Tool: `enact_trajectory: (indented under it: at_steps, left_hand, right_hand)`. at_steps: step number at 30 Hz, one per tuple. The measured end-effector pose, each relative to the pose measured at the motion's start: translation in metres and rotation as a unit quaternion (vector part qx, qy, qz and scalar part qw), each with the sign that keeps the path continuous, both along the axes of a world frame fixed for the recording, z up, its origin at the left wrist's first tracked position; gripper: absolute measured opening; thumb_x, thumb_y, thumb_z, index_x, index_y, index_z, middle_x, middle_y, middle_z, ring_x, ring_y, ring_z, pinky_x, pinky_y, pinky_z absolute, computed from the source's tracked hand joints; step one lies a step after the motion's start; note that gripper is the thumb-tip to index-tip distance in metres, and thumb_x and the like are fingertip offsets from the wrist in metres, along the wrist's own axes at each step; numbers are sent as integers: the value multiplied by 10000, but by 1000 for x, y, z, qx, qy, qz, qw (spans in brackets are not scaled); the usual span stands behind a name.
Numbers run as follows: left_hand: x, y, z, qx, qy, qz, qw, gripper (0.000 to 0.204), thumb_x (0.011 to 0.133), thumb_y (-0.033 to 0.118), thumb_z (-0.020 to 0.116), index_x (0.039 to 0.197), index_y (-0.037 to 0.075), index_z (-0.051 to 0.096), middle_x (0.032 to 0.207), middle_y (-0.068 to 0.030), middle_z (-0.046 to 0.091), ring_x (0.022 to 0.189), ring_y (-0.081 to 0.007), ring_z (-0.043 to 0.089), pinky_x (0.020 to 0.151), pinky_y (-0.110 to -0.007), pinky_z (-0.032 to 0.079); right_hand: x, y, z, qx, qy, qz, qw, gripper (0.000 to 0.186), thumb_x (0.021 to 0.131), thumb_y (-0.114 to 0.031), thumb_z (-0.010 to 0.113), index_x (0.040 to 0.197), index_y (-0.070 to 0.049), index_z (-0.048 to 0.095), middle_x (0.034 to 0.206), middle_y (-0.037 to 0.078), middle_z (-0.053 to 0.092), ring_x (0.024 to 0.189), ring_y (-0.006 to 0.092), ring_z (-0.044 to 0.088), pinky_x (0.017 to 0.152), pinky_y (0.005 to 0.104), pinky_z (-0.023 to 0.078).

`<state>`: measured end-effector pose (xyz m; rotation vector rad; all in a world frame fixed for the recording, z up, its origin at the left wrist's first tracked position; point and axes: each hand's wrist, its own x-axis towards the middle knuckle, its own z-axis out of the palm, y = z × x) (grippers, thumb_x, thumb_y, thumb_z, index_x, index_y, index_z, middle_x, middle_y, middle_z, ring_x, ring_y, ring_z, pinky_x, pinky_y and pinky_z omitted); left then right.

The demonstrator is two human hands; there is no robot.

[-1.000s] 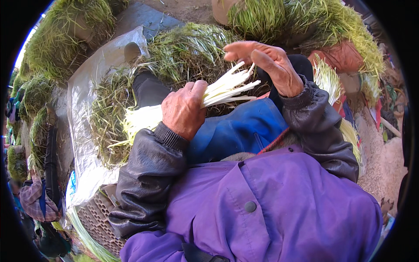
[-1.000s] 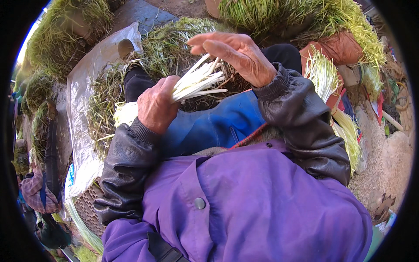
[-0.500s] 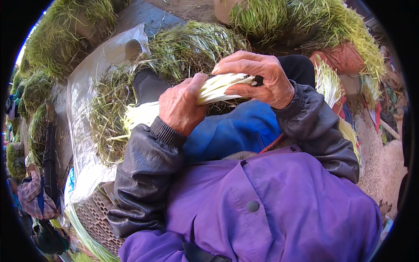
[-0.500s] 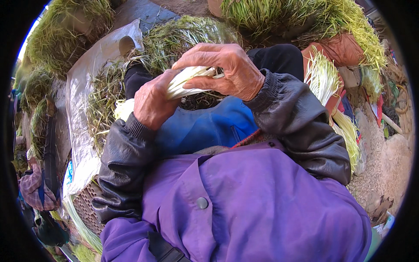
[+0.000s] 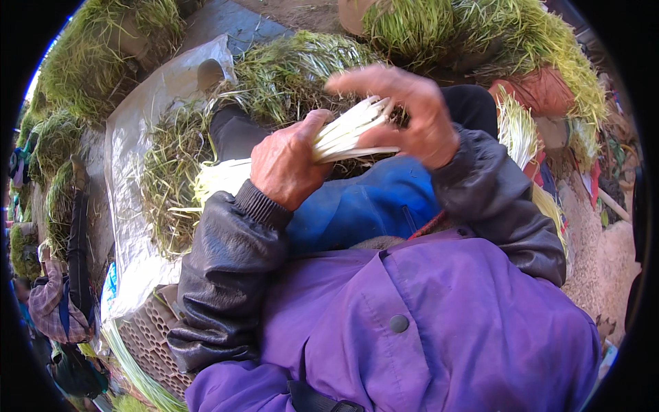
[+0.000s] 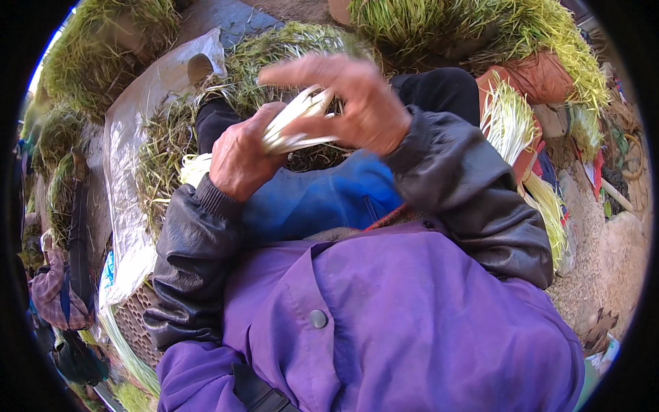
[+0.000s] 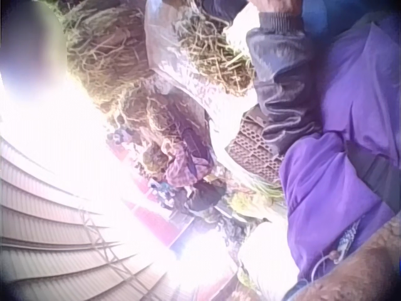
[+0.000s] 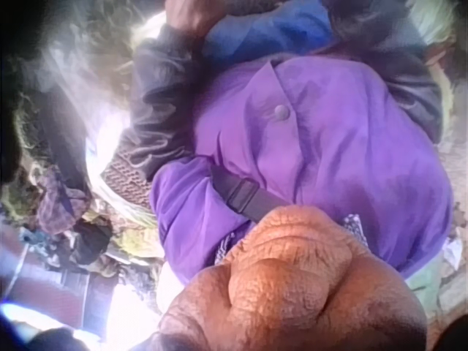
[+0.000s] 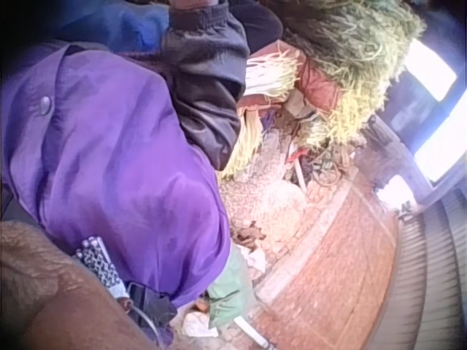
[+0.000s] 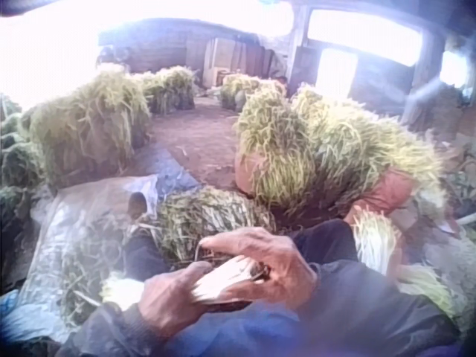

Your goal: The person sits and repeatedly picks up bundles of long, pale plant fibers, aligns them, and separates or removes stray strands. The person then gathers the aligned fibers into a larger bundle and continues to adjust and inspect the bundle.

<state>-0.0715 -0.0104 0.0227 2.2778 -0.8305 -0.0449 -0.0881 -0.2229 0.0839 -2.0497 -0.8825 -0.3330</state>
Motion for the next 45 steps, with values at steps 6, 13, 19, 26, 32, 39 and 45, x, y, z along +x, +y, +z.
enact_trajectory:
  at_steps: [6, 13, 19, 26, 32, 39, 45]
  left_hand:
    - [4, -1, -4, 4, -15, -17, 1000, 388, 785, 186, 680, 1154, 123, 581, 904, -170, 696, 879, -403, 666, 716, -491, 520]
    - [5, 1, -3, 1, 25, -3, 1000, 364, 778, 179, 684, 1126, 132, 589, 894, -167, 696, 871, -400, 667, 717, -488, 521]
    - [6, 2, -5, 2, 29, 7, 1000, 370, 770, 164, 683, 1126, 128, 590, 902, -172, 695, 869, -401, 668, 718, -491, 523]
    - [6, 0, -11, 22, 7, 0, 1000, 323, 779, 167, 687, 1082, 118, 587, 868, -179, 691, 840, -401, 672, 701, -498, 520]
    - [5, -6, -14, 43, 9, 18, 999, 266, 771, 145, 688, 1018, 103, 597, 847, -179, 685, 841, -403, 662, 694, -477, 511]
    - [6, -7, -15, 79, 12, 16, 997, 256, 759, 160, 696, 985, 93, 594, 821, -184, 676, 820, -410, 658, 684, -489, 507]
    - [8, -8, -20, 82, 19, 16, 996, 240, 759, 157, 691, 976, 90, 615, 811, -193, 672, 815, -418, 653, 696, -497, 509]
  right_hand:
    - [3, 9, 9, -125, -17, 1, 992, 486, 863, -330, 740, 1232, -31, 635, 1203, 129, 671, 1146, 248, 633, 971, 356, 497]
    - [7, -2, -3, -61, -33, -52, 996, 666, 890, -510, 657, 1333, -21, 569, 1251, 134, 638, 1189, 259, 596, 1028, 370, 444]
    - [3, -17, 4, -42, 9, -58, 997, 630, 898, -480, 660, 1296, 4, 592, 1149, 140, 675, 1103, 234, 639, 947, 343, 485]
    - [-2, -40, 10, -137, 53, -56, 988, 170, 865, -97, 715, 1000, 6, 706, 912, 106, 686, 845, 201, 668, 774, 299, 522]
    - [-3, -37, 7, -154, 73, -22, 985, 145, 834, -54, 721, 965, 9, 724, 875, 118, 679, 793, 212, 671, 724, 292, 524]
    - [-5, -32, 0, -227, -14, -78, 971, 141, 831, -56, 700, 958, 5, 697, 834, 117, 641, 725, 275, 646, 647, 329, 512]
    - [-9, -18, -19, -334, -108, -157, 923, 179, 808, -66, 672, 987, -55, 661, 815, 103, 590, 716, 320, 630, 627, 395, 520]
